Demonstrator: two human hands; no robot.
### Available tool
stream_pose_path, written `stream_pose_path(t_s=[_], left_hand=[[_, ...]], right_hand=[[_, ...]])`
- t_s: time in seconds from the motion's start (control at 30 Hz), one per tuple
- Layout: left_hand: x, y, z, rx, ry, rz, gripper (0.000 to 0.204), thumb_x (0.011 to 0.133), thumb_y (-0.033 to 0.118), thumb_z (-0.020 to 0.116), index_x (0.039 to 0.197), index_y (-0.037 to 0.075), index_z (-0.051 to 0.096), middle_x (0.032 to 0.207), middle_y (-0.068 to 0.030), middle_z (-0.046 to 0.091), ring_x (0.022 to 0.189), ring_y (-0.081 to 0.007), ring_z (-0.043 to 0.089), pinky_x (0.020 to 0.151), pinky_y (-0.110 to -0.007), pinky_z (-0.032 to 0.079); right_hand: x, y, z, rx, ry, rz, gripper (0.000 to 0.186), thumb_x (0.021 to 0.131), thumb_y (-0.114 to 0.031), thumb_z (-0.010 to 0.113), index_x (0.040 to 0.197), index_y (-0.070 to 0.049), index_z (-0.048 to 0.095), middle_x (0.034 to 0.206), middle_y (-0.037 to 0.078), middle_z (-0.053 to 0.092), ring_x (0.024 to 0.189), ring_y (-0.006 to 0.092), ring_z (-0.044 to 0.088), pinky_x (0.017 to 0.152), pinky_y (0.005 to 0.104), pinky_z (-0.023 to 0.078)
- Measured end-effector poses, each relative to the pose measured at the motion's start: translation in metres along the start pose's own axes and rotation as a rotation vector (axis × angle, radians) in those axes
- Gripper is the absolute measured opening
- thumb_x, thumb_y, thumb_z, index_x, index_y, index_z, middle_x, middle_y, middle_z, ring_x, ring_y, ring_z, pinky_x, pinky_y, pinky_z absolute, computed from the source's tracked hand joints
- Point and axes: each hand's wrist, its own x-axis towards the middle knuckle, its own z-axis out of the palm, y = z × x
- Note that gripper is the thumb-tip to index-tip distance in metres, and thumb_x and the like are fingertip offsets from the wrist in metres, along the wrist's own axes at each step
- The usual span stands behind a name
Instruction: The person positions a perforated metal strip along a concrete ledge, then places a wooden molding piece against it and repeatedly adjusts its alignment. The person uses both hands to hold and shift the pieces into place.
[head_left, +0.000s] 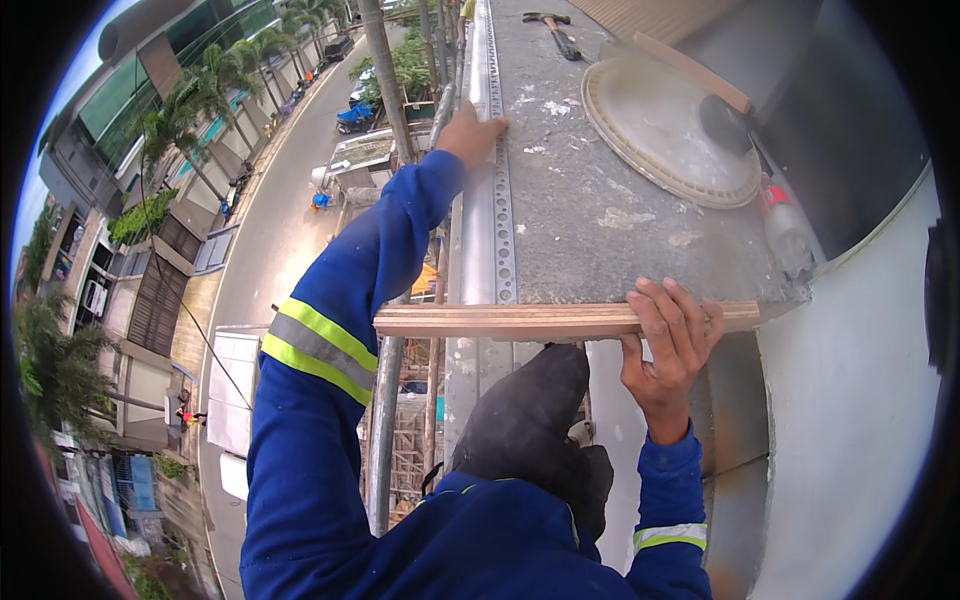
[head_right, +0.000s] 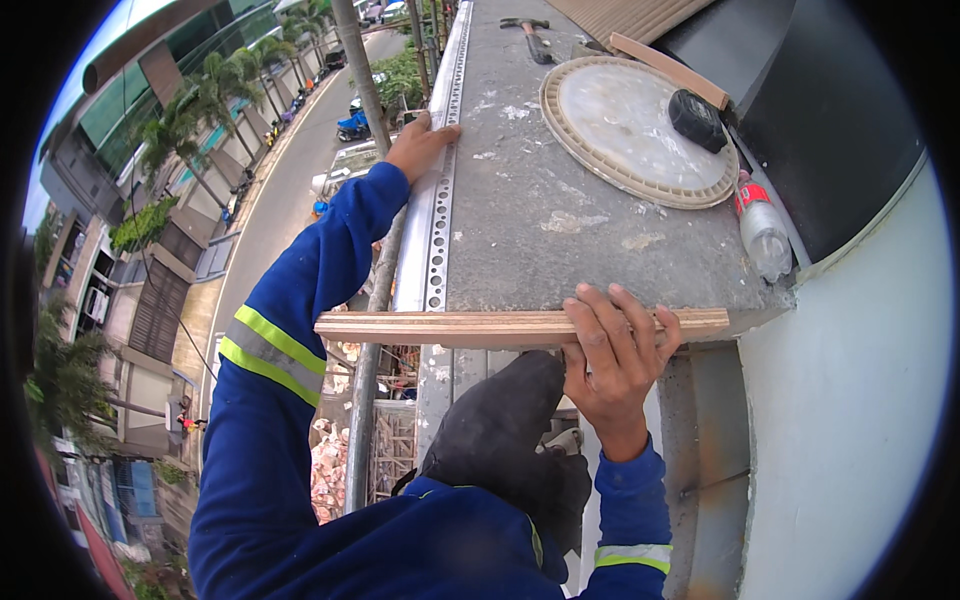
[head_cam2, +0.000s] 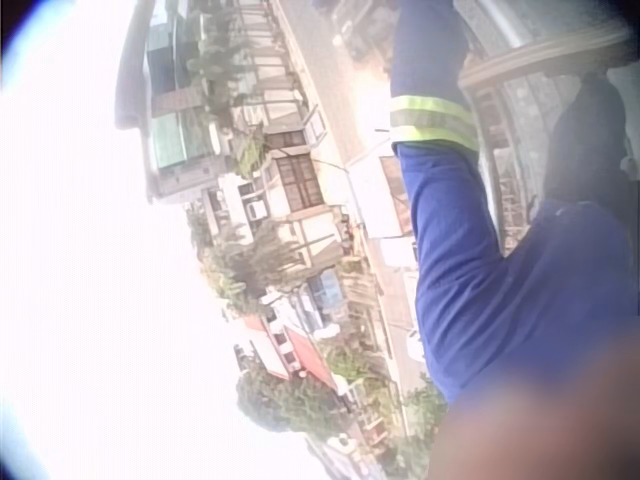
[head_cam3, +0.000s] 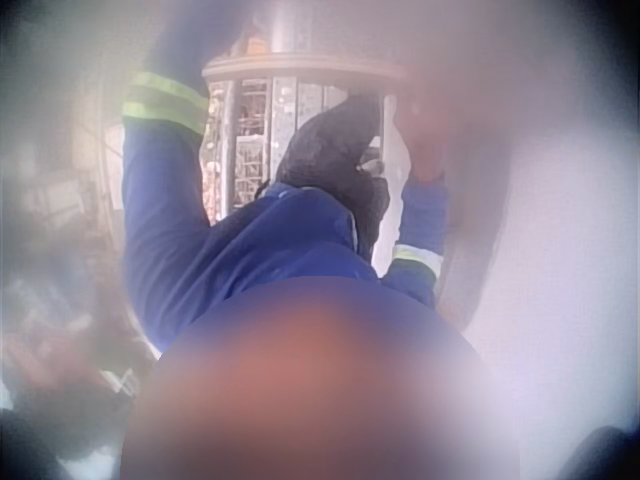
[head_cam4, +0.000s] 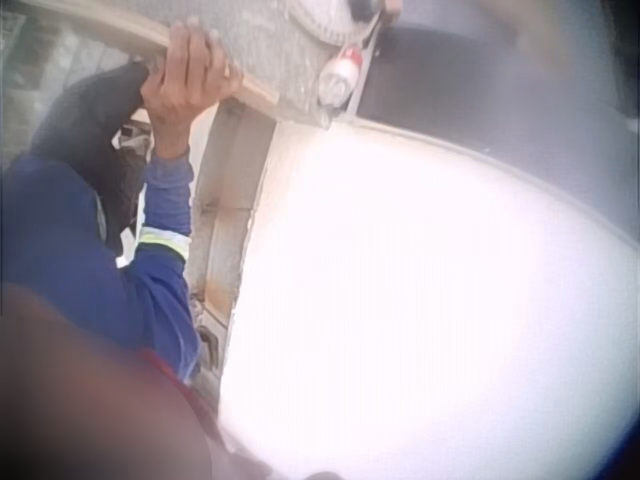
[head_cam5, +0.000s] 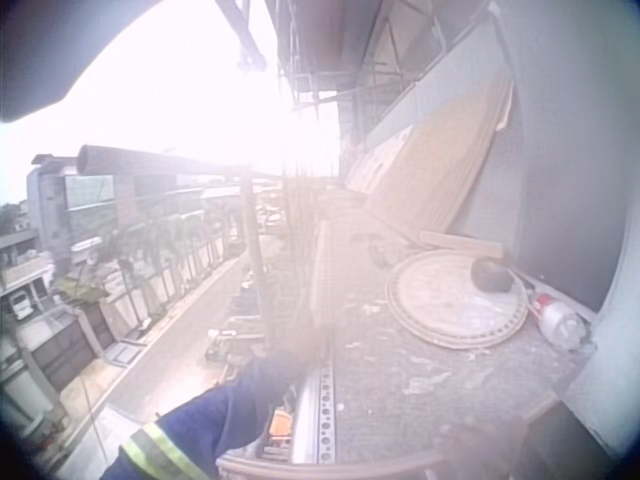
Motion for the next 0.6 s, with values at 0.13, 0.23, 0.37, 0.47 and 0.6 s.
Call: stream_pose_path(t_s=[0.13,0.23,0.37,0.47,0.6], left_hand=[[0.001,-0.0007,-0.001,0.023,-0.012,0.004,0.07,0.089,0.04,0.069,0.125,-0.017,0.054,0.112,-0.0296,0.067,0.103,-0.033,0.069,0.09,-0.035,0.051],[-0.0004,0.0009,-0.0016,0.01,-0.014,-0.013,0.066,0.089,0.04,0.069,0.125,-0.013,0.055,0.114,-0.0292,0.067,0.106,-0.036,0.067,0.093,-0.038,0.05],[-0.0002,0.0042,-0.0041,0.003,-0.058,-0.067,0.066,0.087,0.038,0.07,0.131,-0.007,0.051,0.122,-0.0285,0.065,0.115,-0.0404,0.064,0.1,-0.043,0.047],[0.0001,0.0046,-0.0048,0.006,-0.059,-0.065,0.067,0.087,0.038,0.071,0.131,-0.007,0.051,0.123,-0.0286,0.065,0.115,-0.0403,0.064,0.1,-0.043,0.047],[0.0011,0.0039,-0.0041,0.037,-0.059,-0.071,0.067,0.086,0.039,0.07,0.131,-0.007,0.051,0.123,-0.0292,0.065,0.116,-0.0409,0.064,0.101,-0.043,0.047]], right_hand=[[0.0005,-0.0001,0.0001,0.002,0.003,-0.002,0.035,0.078,-0.013,0.07,0.112,-0.02,0.072,0.121,-0.005,0.071,0.119,0.0206,0.06,0.113,0.049,0.025],[0.0005,0.0008,-0.0023,-0.031,-0.022,-0.034,0.028,0.085,-0.019,0.072,0.114,-0.017,0.071,0.121,-0.001,0.071,0.12,0.0234,0.06,0.107,0.049,0.03],[0.0002,0.0006,-0.0019,-0.016,-0.016,-0.018,0.031,0.082,-0.017,0.072,0.113,-0.018,0.071,0.12,-0.002,0.071,0.12,0.0225,0.06,0.109,0.0488,0.029],[0.0002,0.0003,0.0006,-0.001,0.004,-0.004,0.037,0.076,-0.013,0.07,0.112,-0.019,0.072,0.119,-0.003,0.072,0.118,0.0211,0.061,0.112,0.0483,0.026],[0.0003,0.0001,0.0002,0.001,0.001,-0.001,0.037,0.076,-0.013,0.071,0.112,-0.019,0.073,0.119,-0.003,0.072,0.118,0.021,0.061,0.112,0.0482,0.026]])
